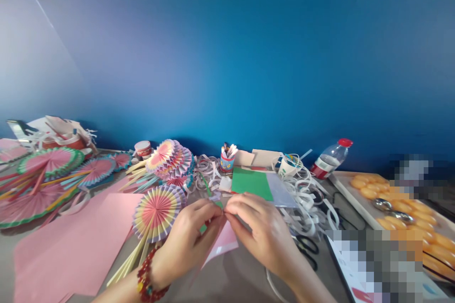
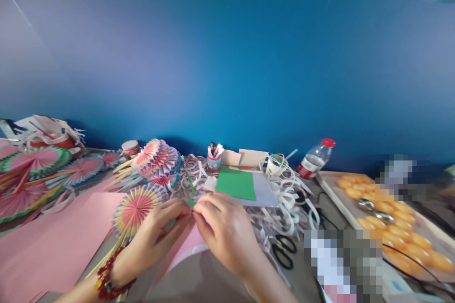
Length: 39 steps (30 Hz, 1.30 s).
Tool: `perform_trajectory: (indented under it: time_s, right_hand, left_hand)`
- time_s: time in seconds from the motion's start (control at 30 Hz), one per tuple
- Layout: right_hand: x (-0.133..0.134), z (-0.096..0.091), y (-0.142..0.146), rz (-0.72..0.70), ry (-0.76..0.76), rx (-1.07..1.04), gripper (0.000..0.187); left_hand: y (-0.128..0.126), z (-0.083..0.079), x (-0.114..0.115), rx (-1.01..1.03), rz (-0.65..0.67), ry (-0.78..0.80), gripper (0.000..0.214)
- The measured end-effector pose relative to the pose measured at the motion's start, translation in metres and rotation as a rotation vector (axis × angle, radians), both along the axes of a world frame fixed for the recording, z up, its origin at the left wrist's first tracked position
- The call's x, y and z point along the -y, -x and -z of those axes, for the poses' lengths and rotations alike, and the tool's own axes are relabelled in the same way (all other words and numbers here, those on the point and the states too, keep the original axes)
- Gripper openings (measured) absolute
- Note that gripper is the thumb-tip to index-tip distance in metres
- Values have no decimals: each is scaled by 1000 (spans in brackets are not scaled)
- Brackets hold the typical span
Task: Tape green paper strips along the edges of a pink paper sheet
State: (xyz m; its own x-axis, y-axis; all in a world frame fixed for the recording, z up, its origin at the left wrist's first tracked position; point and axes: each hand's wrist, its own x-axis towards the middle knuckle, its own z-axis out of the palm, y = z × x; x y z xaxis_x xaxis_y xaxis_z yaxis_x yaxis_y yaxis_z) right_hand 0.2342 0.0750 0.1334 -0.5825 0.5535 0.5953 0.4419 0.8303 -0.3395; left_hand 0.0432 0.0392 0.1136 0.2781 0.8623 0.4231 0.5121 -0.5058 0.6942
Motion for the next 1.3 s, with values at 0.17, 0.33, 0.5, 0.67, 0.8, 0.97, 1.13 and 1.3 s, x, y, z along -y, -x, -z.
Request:
perform_trajectory:
  time_s: [0.17,0.33,0.5,0.67,0.8,0.97,1.13,1.3]
  right_hand:
    - [1,-2,1,-13,-5,-18,13]
    - [1,-2,1,-18,10,3,14]
    - [1,-2,0,-33,41,-6,16]
    - [1,-3,0,-57,53,-26,15]
    - [1,-3,1,-52,39,-26,14]
    - [-1,-2,0,-67,41,-37,15]
    - [-1,-3,-1,-96,45,-46,14]
    - [-2,-1,-1,-103,46,-42,13]
  left_hand:
    - [-1,-2,1,10,7,-4,21]
    - [-2,-1,1,5,8,-21,20]
    - [0,1,2,16,7,-1,19]
    - [0,2,3,11,-2,12,18]
    - [0,1,3,14,1,22,19]
    - [-1,0,1,32,5,47,21]
    - [-3,-3,3,49,-9,56,20]
    - [-2,-4,3,50,-1,91,19]
